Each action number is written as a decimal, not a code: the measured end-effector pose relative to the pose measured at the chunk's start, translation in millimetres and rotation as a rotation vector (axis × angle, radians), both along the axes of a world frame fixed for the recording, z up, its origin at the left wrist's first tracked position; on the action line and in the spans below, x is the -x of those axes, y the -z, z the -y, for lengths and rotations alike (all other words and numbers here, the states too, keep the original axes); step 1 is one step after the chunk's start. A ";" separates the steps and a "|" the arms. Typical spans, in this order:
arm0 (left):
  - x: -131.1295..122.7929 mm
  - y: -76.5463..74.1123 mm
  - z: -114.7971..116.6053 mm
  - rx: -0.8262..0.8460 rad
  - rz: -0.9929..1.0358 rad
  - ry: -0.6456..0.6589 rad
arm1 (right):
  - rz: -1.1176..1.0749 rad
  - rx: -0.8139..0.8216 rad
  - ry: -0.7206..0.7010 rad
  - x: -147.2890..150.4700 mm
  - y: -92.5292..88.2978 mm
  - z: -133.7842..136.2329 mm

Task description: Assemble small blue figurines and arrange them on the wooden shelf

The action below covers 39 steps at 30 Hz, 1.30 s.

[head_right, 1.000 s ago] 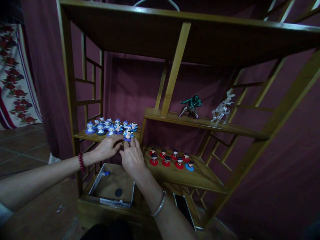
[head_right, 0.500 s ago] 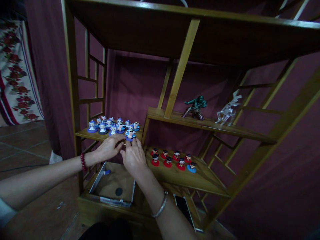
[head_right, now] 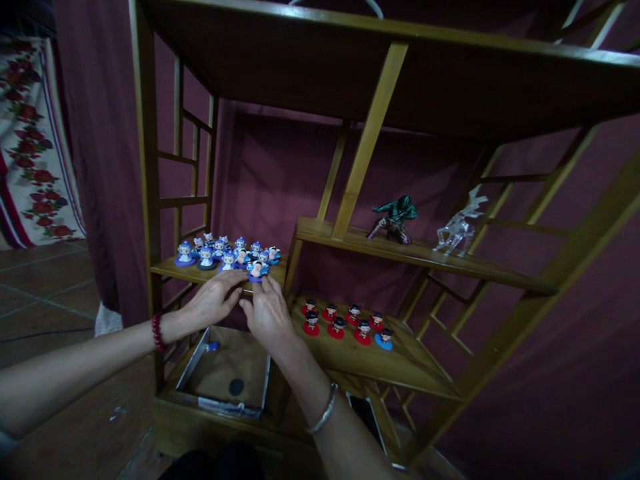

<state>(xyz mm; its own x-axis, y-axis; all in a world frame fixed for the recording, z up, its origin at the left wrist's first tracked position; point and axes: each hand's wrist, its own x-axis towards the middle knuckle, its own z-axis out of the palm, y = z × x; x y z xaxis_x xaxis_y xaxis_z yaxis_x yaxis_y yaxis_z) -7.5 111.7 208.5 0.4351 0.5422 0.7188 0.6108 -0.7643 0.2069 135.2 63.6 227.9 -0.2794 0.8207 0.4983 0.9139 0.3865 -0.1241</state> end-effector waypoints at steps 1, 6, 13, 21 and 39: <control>1.3 0.0 0.0 0.000 -0.001 -0.002 | -0.005 -0.005 -0.008 0.2 0.3 -1.1; 5.0 0.2 -0.4 -0.014 0.003 0.004 | -0.030 -0.037 -0.029 0.9 2.4 -5.9; 6.0 1.6 -2.1 -0.022 0.043 0.011 | -0.052 -0.075 -0.062 0.0 5.1 -10.9; 6.7 2.9 -3.7 -0.061 0.066 0.031 | -0.063 -0.129 -0.089 -3.3 7.0 -13.0; 30.6 26.9 2.4 -0.259 -0.091 0.177 | -0.250 -0.349 -0.193 1.6 41.5 2.4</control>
